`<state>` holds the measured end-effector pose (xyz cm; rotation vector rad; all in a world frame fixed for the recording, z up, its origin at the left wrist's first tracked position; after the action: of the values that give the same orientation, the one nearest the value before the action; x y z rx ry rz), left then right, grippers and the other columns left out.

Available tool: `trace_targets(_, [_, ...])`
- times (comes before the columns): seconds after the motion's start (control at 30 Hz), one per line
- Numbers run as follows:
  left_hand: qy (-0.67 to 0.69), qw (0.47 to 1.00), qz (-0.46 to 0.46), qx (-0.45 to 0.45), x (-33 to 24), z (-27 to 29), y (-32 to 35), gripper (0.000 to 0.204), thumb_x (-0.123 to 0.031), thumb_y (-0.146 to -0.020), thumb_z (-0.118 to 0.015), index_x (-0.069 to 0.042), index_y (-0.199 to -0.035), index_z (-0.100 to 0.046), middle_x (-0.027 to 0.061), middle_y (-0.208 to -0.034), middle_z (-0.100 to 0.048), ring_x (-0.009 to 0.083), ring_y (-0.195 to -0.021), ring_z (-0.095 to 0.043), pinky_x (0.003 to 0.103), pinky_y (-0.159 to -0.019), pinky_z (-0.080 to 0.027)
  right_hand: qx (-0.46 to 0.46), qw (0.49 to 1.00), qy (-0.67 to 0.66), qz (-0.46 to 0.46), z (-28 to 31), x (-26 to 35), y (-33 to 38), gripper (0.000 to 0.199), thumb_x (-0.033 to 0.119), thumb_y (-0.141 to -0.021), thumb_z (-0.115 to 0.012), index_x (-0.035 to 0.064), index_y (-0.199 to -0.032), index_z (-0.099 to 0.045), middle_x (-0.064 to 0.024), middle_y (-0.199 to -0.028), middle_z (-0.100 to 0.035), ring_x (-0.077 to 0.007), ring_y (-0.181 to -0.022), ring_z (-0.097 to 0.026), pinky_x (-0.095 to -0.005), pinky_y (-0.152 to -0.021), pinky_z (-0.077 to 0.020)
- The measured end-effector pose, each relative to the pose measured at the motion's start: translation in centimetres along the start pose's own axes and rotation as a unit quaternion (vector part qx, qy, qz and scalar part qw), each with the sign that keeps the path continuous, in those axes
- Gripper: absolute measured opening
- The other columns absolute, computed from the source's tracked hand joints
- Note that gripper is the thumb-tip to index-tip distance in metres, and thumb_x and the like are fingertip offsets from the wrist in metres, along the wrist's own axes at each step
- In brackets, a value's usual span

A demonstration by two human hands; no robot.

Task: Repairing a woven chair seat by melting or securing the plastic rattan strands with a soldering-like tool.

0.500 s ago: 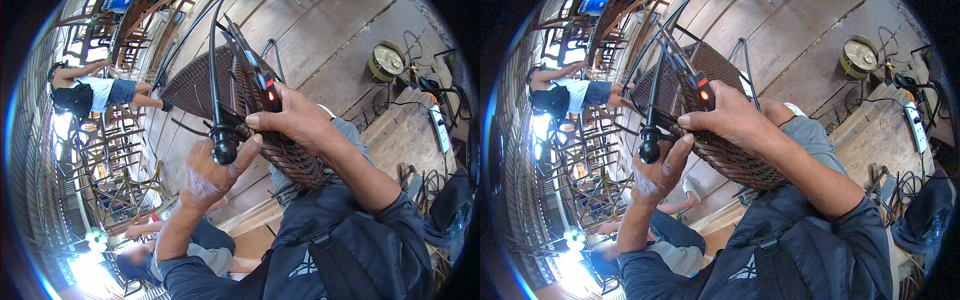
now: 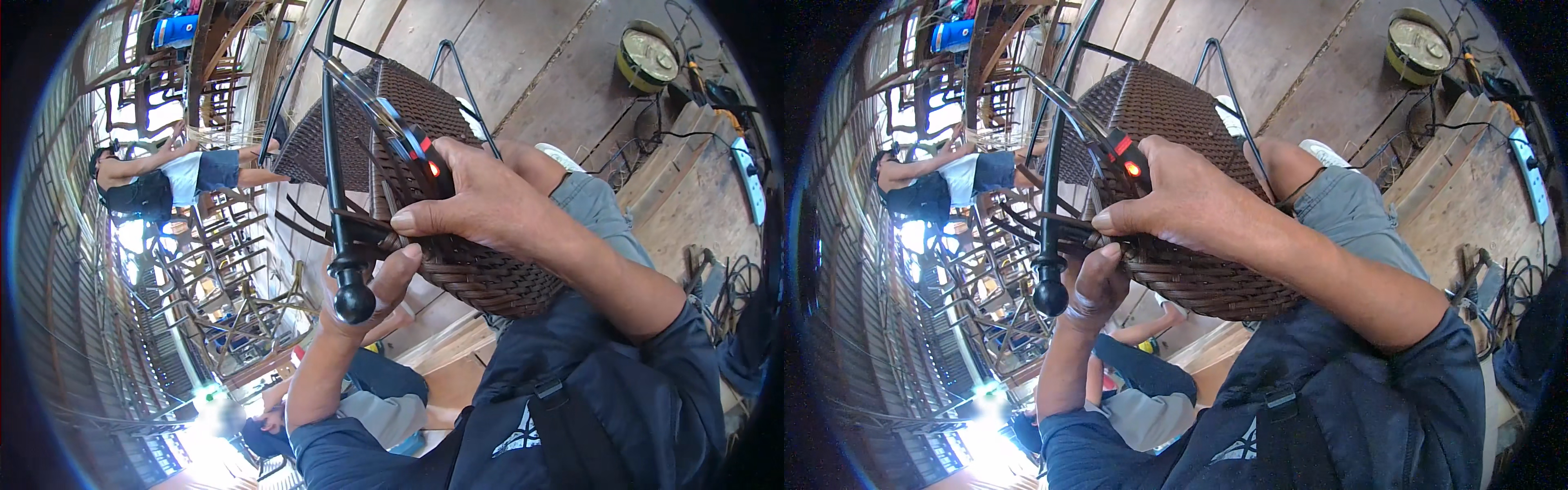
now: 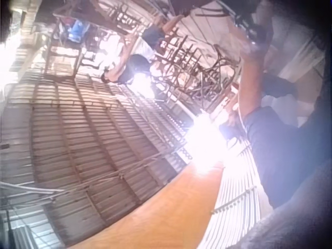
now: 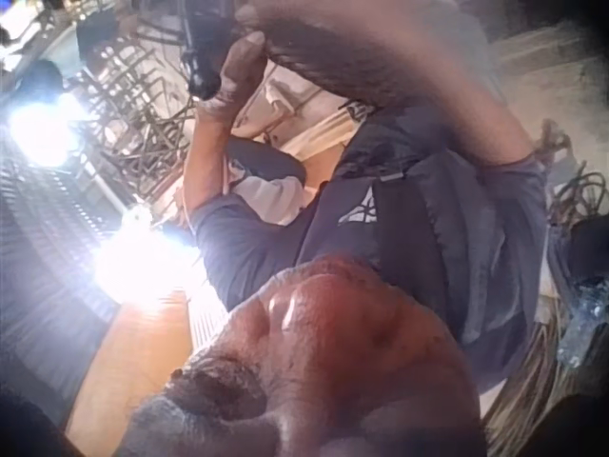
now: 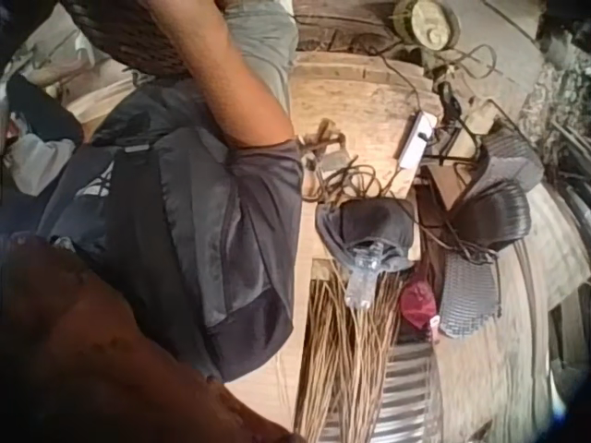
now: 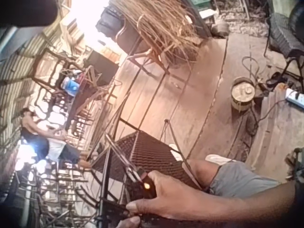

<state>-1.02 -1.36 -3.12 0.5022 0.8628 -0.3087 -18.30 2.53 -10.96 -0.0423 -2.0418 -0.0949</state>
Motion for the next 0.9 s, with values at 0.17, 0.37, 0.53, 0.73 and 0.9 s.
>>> trace_targets(0.17, [-0.174, 0.982, 0.076, -0.005, -3.5, -1.2, 1.3, 0.021, -0.013, -0.077, -0.068, 0.001, -0.089, -0.057, 0.0057, -0.072, -0.06, 0.0151, -0.065, -0.058, 0.03, -0.06, -0.046, 0.001, 1.0, 0.025, -0.013, 0.9, 0.7, 0.0, 0.056, 0.035, -0.067, -0.074, -0.0101, -0.092, -0.054, -0.0189, -0.082, -0.059, -0.0228, -0.075, -0.059, -0.0327, -0.068, -0.0473])
trace_targets(0.37, [-0.052, 0.949, -0.226, -0.213, 0.8, -2.3, 5.7, 0.019, -0.012, -0.081, -0.06, -0.001, -0.096, -0.054, 0.0111, -0.084, -0.059, 0.0177, -0.076, -0.06, 0.031, -0.068, -0.049, -0.005, 1.0, -0.001, -0.01, 0.4, 1.0, -0.3, 0.05, 0.031, -0.066, -0.074, -0.0079, -0.09, -0.055, -0.0172, -0.08, -0.06, -0.0218, -0.075, -0.059, -0.0332, -0.068, -0.0473])
trace_targets(0.53, [-0.057, 0.973, 0.101, -0.198, -1.9, -3.1, 3.9, 0.026, -0.022, -0.087, -0.05, 0.002, -0.096, -0.05, 0.0096, -0.088, -0.055, 0.0161, -0.077, -0.055, 0.031, -0.07, -0.046, 0.013, 0.998, -0.051, -0.016, 0.6, 1.3, -0.2, 0.048, 0.03, -0.066, -0.074, -0.0071, -0.089, -0.055, -0.0171, -0.079, -0.06, -0.022, -0.074, -0.059, -0.0334, -0.069, -0.047])
trace_targets(0.73, [0.041, 0.983, 0.036, -0.174, -3.1, -3.7, 3.3, 0.045, -0.023, -0.082, -0.053, 0.004, -0.118, -0.047, 0.0096, -0.1, -0.058, 0.0166, -0.093, -0.056, 0.03, -0.082, -0.045, 0.004, 1.0, 0.017, -0.018, 0.5, 0.9, -0.2, 0.048, 0.031, -0.067, -0.073, -0.0072, -0.09, -0.054, -0.0162, -0.08, -0.058, -0.0222, -0.075, -0.058, -0.0323, -0.068, -0.0468])
trace_targets(0.9, [0.066, 0.982, 0.087, -0.151, -4.3, -3.8, 3.5, 0.036, -0.012, -0.082, -0.06, 0.001, -0.114, -0.05, 0.0071, -0.095, -0.059, 0.0126, -0.084, -0.055, 0.027, -0.075, -0.045, 0.01, 1.0, 0.013, -0.023, 0.6, 1.1, -0.2, 0.052, 0.033, -0.068, -0.073, -0.0078, -0.094, -0.053, -0.0168, -0.083, -0.057, -0.0228, -0.075, -0.058, -0.0327, -0.068, -0.047])
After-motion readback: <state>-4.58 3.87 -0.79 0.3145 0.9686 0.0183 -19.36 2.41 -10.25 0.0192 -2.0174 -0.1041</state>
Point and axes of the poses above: each hand's wrist, its own y-axis away from the middle knuckle, its own z-axis out of the back of the hand, x = y × z, the point moved 1 cm from there along -y, towards the middle knuckle
